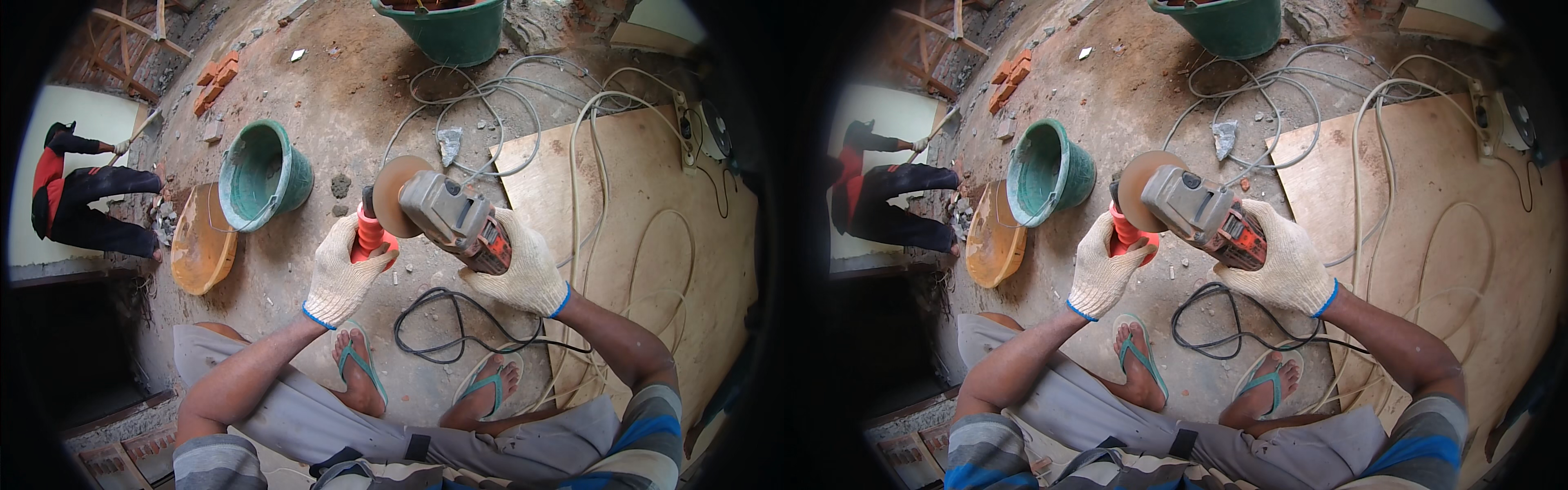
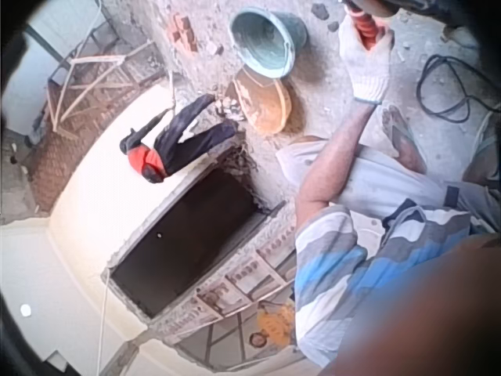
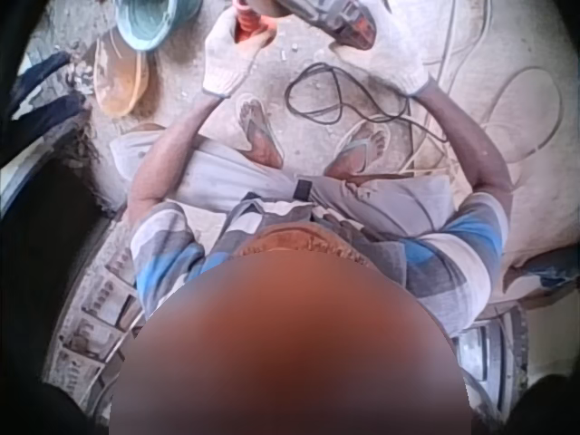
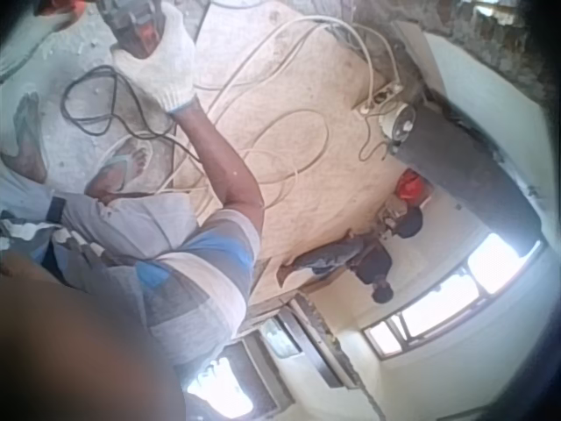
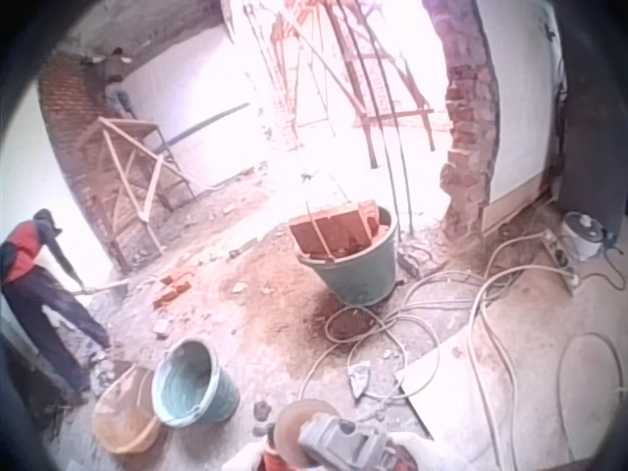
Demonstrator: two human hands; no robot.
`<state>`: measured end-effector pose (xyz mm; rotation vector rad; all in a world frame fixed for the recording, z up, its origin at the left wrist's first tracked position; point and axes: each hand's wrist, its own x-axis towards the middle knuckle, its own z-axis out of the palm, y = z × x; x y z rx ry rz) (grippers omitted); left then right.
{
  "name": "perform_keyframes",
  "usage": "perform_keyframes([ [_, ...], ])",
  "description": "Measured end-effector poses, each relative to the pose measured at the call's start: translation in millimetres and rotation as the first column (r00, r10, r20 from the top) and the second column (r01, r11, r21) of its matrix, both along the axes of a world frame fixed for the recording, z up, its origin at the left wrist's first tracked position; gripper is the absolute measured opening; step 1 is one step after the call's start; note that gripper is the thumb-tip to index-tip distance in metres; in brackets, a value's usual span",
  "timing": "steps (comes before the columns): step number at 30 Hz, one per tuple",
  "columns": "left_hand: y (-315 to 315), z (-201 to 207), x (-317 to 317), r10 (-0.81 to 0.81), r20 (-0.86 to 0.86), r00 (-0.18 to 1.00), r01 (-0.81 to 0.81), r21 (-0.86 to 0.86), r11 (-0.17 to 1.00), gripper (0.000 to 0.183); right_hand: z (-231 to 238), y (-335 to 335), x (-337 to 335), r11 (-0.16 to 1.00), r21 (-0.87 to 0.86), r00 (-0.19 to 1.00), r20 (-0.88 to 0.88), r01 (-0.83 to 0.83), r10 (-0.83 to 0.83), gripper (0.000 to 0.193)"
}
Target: The person plugs in an angle grinder and uses it to grind a red plastic tool bit while sitting on the floor. Sparks are visible during the grinding process. The person then unplugs the grinder and sets it down.
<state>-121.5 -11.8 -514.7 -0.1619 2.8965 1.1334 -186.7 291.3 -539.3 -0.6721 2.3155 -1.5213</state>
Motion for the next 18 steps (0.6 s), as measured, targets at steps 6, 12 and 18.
perform_keyframes([
  [6,-1.6,-2.7,0.6,0.006,-0.027,1.0,-0.006,-0.004,1.0,0.056,-0.5,2.7,0.1,1.0,0.01,0.999,0.044,0.005,-0.005,0.088],
  [12,-0.7,-4.1,-1.2,0.02,-0.096,0.995,-0.018,0.024,1.0,0.053,-2.4,3.5,3.4,1.0,-0.024,1.0,-0.021,0.008,-0.008,0.088],
  [18,2.4,-0.4,-1.1,-0.006,-0.126,0.992,0.004,-0.013,1.0,0.056,-3.3,1.0,6.2,0.998,-0.044,0.997,-0.068,-0.036,0.033,0.089],
])
